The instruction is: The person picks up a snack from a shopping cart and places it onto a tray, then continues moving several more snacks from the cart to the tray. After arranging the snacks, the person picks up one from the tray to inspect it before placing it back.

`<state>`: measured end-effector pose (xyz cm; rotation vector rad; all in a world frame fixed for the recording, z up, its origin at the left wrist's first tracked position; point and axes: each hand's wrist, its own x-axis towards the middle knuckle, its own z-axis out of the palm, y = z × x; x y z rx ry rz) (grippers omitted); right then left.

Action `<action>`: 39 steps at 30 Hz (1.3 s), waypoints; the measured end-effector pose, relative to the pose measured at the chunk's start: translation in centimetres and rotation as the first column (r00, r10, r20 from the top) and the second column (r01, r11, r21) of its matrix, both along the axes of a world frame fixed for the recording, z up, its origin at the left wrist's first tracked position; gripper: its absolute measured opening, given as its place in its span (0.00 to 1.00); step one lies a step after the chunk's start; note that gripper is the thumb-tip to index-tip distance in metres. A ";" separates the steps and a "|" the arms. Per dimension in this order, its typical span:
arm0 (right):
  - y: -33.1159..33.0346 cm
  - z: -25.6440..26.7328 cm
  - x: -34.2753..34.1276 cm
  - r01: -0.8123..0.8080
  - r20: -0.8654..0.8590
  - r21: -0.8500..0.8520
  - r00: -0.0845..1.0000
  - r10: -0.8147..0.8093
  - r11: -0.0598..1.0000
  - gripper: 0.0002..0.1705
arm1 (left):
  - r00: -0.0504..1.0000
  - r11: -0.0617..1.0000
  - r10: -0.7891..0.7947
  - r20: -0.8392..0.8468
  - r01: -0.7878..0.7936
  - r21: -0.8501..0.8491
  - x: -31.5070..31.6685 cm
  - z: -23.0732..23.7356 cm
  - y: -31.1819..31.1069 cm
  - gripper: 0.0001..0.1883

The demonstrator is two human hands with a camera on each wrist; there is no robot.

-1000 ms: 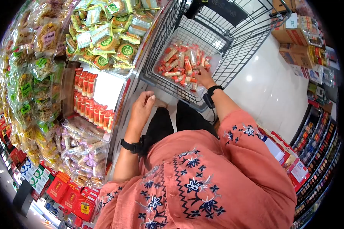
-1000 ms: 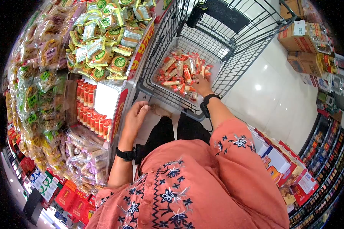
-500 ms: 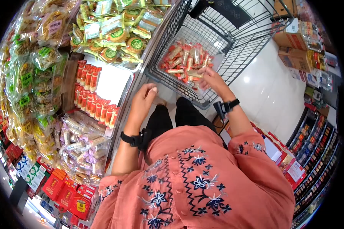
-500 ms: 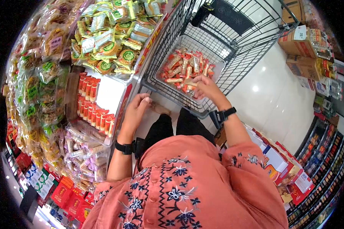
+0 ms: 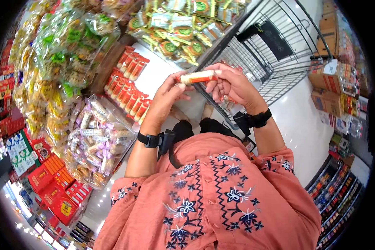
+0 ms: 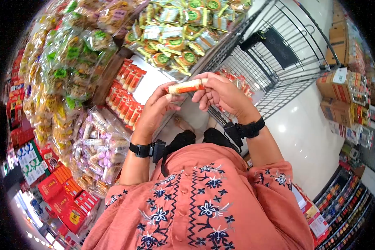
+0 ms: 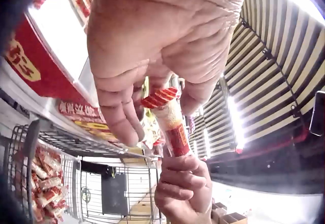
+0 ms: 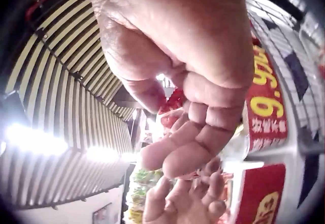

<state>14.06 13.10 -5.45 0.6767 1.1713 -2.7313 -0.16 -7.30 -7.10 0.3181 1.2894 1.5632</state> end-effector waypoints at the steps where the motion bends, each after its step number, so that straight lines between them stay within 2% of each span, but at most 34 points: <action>1: -0.3 0.4 -1.1 -0.036 0.049 0.008 0.998 0.035 0.999 0.22 | 1.000 1.000 0.023 0.011 -0.023 -0.001 -0.6 -0.3 -0.9 0.22; 4: -1.6 -0.7 -3.3 -0.138 0.136 0.060 0.982 0.129 0.989 0.24 | 0.988 0.988 0.151 0.015 -0.151 -0.014 -1.8 0.0 -2.9 0.20; 9: -4.6 0.2 -6.6 -0.118 0.054 0.199 0.993 0.109 0.973 0.23 | 0.967 0.967 0.254 0.000 -0.254 -0.031 -3.4 -0.3 -5.8 0.19; 12: -5.7 0.2 -8.4 -0.155 0.084 0.298 0.987 0.136 0.942 0.22 | 0.957 0.956 0.287 0.039 -0.284 -0.071 -3.8 -0.8 -7.6 0.17; 16: -7.1 -1.0 -10.2 -0.150 0.054 0.277 0.989 0.140 0.949 0.20 | 0.924 0.923 0.381 0.027 -0.379 -0.062 -3.8 -1.4 -9.1 0.17; 19: -8.1 -1.2 -11.8 -0.148 0.055 0.348 0.989 0.137 0.926 0.21 | 0.923 0.922 0.383 0.036 -0.381 -0.065 -4.1 -1.2 -10.0 0.14; 22: -9.1 -1.0 -13.9 -0.108 0.023 0.468 0.994 0.110 0.877 0.21 | 0.947 0.942 0.320 -0.030 -0.321 -0.097 -4.0 -1.0 -10.5 0.14; 25: -10.1 -0.2 -15.5 -0.097 0.005 0.551 0.994 0.113 0.829 0.19 | 0.950 0.946 0.312 0.003 -0.310 -0.095 -3.7 -0.9 -10.6 0.14; 32: -10.8 -0.9 -17.4 -0.186 0.030 0.565 0.978 0.204 0.804 0.16 | 0.953 0.944 0.303 -0.001 -0.300 -0.136 -3.6 -1.7 -11.0 0.14; 39: -11.8 -2.3 -17.5 -0.195 0.054 0.527 0.979 0.196 0.827 0.17 | 0.950 0.941 0.312 0.008 -0.308 -0.138 -3.0 -1.8 -11.8 0.18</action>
